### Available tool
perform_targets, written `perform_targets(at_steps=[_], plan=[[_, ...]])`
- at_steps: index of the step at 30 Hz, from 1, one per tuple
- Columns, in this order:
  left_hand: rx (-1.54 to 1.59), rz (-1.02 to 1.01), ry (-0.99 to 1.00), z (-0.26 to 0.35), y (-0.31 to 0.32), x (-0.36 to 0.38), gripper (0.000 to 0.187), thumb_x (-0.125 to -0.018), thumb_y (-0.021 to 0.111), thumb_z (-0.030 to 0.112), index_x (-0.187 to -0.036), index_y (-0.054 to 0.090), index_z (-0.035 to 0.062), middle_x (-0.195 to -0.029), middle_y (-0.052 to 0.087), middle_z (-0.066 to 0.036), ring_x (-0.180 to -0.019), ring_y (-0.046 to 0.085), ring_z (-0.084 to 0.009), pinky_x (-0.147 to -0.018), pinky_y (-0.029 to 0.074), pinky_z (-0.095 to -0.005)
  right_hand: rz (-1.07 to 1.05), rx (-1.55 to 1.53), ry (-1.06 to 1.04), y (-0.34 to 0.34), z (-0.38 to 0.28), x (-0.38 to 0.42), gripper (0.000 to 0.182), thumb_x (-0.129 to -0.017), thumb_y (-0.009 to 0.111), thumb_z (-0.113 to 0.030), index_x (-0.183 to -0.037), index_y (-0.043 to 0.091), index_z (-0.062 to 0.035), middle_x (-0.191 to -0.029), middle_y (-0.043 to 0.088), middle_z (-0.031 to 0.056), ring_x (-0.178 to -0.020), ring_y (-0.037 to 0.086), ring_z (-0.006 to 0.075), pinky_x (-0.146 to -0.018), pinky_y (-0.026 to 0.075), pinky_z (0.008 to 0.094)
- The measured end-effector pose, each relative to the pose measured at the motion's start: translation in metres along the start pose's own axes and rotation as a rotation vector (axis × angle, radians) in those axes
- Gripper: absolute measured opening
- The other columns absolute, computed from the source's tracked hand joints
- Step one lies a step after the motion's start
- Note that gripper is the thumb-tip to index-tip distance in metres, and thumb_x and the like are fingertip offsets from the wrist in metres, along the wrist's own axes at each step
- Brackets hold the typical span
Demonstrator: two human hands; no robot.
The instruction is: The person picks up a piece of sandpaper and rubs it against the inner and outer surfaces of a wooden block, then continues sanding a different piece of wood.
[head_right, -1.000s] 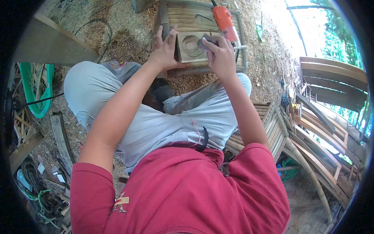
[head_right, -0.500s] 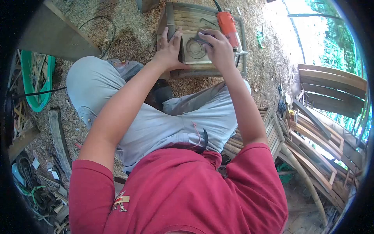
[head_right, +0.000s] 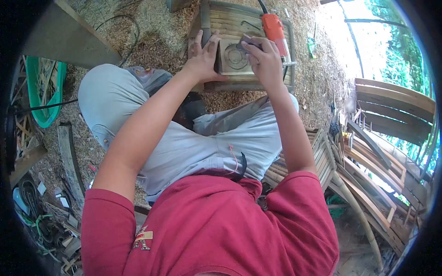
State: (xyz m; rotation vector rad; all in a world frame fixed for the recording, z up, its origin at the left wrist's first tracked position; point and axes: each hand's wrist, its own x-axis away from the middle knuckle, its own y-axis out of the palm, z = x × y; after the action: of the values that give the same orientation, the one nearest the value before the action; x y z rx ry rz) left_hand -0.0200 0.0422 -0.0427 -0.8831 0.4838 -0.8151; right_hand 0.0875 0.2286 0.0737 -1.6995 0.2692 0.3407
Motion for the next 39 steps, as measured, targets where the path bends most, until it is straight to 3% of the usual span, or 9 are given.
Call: perform_targets(at_steps=[8, 10, 14, 17, 21, 30, 34, 39], plan=[[0.022, 0.003, -0.003, -0.001, -0.001, 0.001, 0.153, -0.063, 0.096, 0.070, -0.173, 0.010, 0.0055, -0.186, 0.011, -0.009, -0.166, -0.009, -0.0535, -0.131, 0.019, -0.0741, -0.069, -0.029, 0.058, 0.004, -0.014, 0.004, 0.042, -0.090, 0.083, -0.007, -0.131, 0.082, -0.0141, -0.121, 0.073, 0.0135, -0.110, 0.070, 0.0345, -0.099, 0.056, 0.0441], [0.051, -0.015, -0.010, 0.000, -0.002, 0.000, 0.157, -0.061, 0.097, 0.071, -0.173, 0.008, 0.0043, -0.186, 0.010, -0.009, -0.165, -0.008, -0.0553, -0.133, 0.014, -0.0716, -0.062, -0.095, 0.203, 0.002, -0.013, 0.012, 0.039, -0.090, 0.082, -0.010, -0.129, 0.082, -0.0124, -0.120, 0.075, 0.0135, -0.107, 0.071, 0.0345, -0.097, 0.057, 0.0444], [0.007, -0.031, -0.033, 0.003, -0.005, 0.001, 0.156, -0.061, 0.096, 0.072, -0.172, 0.009, 0.0039, -0.186, 0.008, -0.008, -0.165, -0.008, -0.0551, -0.133, 0.016, -0.0708, -0.029, -0.330, 0.401, 0.000, -0.026, 0.022, 0.037, -0.091, 0.080, -0.014, -0.128, 0.082, -0.0100, -0.122, 0.077, 0.0156, -0.109, 0.072, 0.0364, -0.097, 0.057, 0.0459], [0.024, 0.015, -0.003, 0.003, -0.002, 0.002, 0.153, -0.062, 0.096, 0.070, -0.171, 0.010, 0.0049, -0.186, 0.010, -0.008, -0.165, -0.006, -0.0553, -0.132, 0.019, -0.0729, -0.002, -0.171, 0.226, 0.013, -0.027, 0.030, 0.037, -0.092, 0.079, -0.014, -0.129, 0.080, -0.0086, -0.125, 0.077, 0.0173, -0.113, 0.072, 0.0378, -0.100, 0.056, 0.0468], [0.049, 0.066, 0.017, -0.002, 0.002, 0.001, 0.149, -0.063, 0.096, 0.067, -0.170, 0.012, 0.0073, -0.185, 0.014, -0.010, -0.166, -0.003, -0.0552, -0.129, 0.024, -0.0768, -0.028, -0.053, 0.263, 0.015, -0.040, 0.021, 0.037, -0.093, 0.077, -0.012, -0.130, 0.079, -0.0080, -0.132, 0.074, 0.0174, -0.121, 0.069, 0.0383, -0.106, 0.054, 0.0469], [0.024, 0.039, 0.017, 0.001, -0.005, 0.004, 0.150, -0.065, 0.096, 0.066, -0.172, 0.010, 0.0062, -0.185, 0.010, -0.011, -0.166, -0.003, -0.0544, -0.131, 0.023, -0.0751, -0.107, -0.143, 0.133, 0.009, -0.026, 0.017, 0.044, -0.094, 0.069, -0.002, -0.137, 0.074, -0.0084, -0.141, 0.072, 0.0163, -0.131, 0.065, 0.0395, -0.113, 0.051, 0.0483], [0.005, 0.049, 0.013, 0.001, -0.001, 0.003, 0.154, -0.059, 0.099, 0.068, -0.171, 0.015, 0.0037, -0.184, 0.015, -0.012, -0.164, -0.001, -0.0569, -0.131, 0.019, -0.0725, -0.213, -0.227, 0.114, -0.002, -0.029, 0.014, 0.043, -0.097, 0.068, -0.002, -0.139, 0.074, -0.0085, -0.145, 0.071, 0.0170, -0.134, 0.064, 0.0386, -0.116, 0.049, 0.0478], [0.016, 0.047, 0.031, -0.002, 0.000, 0.000, 0.156, -0.061, 0.095, 0.073, -0.172, 0.012, 0.0023, -0.184, 0.014, -0.012, -0.165, -0.003, -0.0559, -0.132, 0.018, -0.0718, -0.306, -0.230, 0.055, -0.013, -0.019, 0.002, 0.041, -0.100, 0.066, -0.003, -0.139, 0.075, -0.0079, -0.148, 0.070, 0.0168, -0.139, 0.063, 0.0379, -0.119, 0.048, 0.0474]])
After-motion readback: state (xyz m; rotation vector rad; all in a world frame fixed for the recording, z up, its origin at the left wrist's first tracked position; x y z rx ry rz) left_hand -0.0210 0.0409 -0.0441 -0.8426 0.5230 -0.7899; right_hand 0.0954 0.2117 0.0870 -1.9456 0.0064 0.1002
